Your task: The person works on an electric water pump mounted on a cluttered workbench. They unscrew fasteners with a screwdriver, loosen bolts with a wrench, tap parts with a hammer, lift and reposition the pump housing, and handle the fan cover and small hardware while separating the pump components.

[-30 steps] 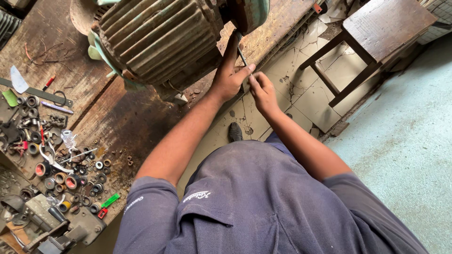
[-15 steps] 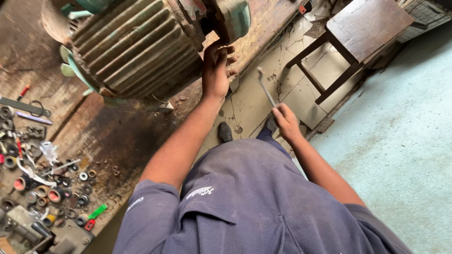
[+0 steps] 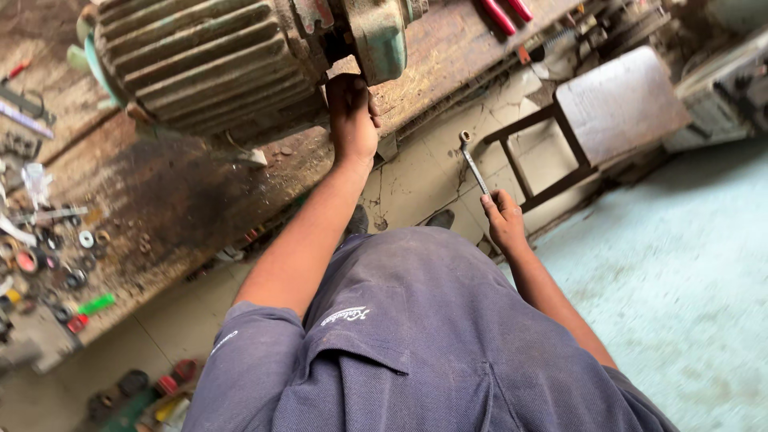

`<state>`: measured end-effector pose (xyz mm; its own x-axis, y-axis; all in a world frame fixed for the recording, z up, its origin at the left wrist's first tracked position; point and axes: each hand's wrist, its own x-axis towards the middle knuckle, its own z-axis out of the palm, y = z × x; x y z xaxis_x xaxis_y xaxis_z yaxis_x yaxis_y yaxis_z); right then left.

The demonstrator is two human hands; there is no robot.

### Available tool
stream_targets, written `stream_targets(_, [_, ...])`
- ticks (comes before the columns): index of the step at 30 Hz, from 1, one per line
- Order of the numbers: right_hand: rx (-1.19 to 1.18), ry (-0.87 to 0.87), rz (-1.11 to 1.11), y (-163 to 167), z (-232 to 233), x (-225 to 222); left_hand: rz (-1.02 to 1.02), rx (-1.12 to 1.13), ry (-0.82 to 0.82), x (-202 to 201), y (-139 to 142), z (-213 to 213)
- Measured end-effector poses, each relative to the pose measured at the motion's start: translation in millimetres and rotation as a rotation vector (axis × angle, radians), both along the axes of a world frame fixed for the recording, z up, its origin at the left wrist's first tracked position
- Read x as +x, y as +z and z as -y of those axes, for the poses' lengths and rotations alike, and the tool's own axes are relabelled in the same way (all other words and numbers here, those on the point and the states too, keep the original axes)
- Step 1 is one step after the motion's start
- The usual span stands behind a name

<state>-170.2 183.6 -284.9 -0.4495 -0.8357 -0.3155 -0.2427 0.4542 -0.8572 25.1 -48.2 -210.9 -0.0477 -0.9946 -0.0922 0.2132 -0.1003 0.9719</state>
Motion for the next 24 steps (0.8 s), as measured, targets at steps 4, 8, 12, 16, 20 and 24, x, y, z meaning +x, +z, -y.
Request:
stream_targets(4, [-0.014, 0.179, -0.07, 8, 13, -33, -0.003, -0.141, 0.102, -18, 0, -5])
stream_targets(8, [-0.047, 0.322, -0.077, 15, 28, -53, 0.034, -0.169, 0.141, -26, 3, -4])
stream_targets(12, [-0.074, 0.397, -0.043, 20, 36, -59, -0.13, -0.005, 0.1, -26, 10, -5])
stream_targets(16, [-0.083, 0.45, -0.055, 25, 37, -60, -0.295, 0.126, 0.167, -33, 17, -10])
stream_targets(20, [-0.11, 0.462, 0.015, 29, 35, -62, -0.346, 0.196, 0.218, -42, 21, -11])
stream_targets(24, [-0.094, 0.429, 0.002, 30, 34, -65, -0.368, 0.234, 0.168, -41, 23, -16])
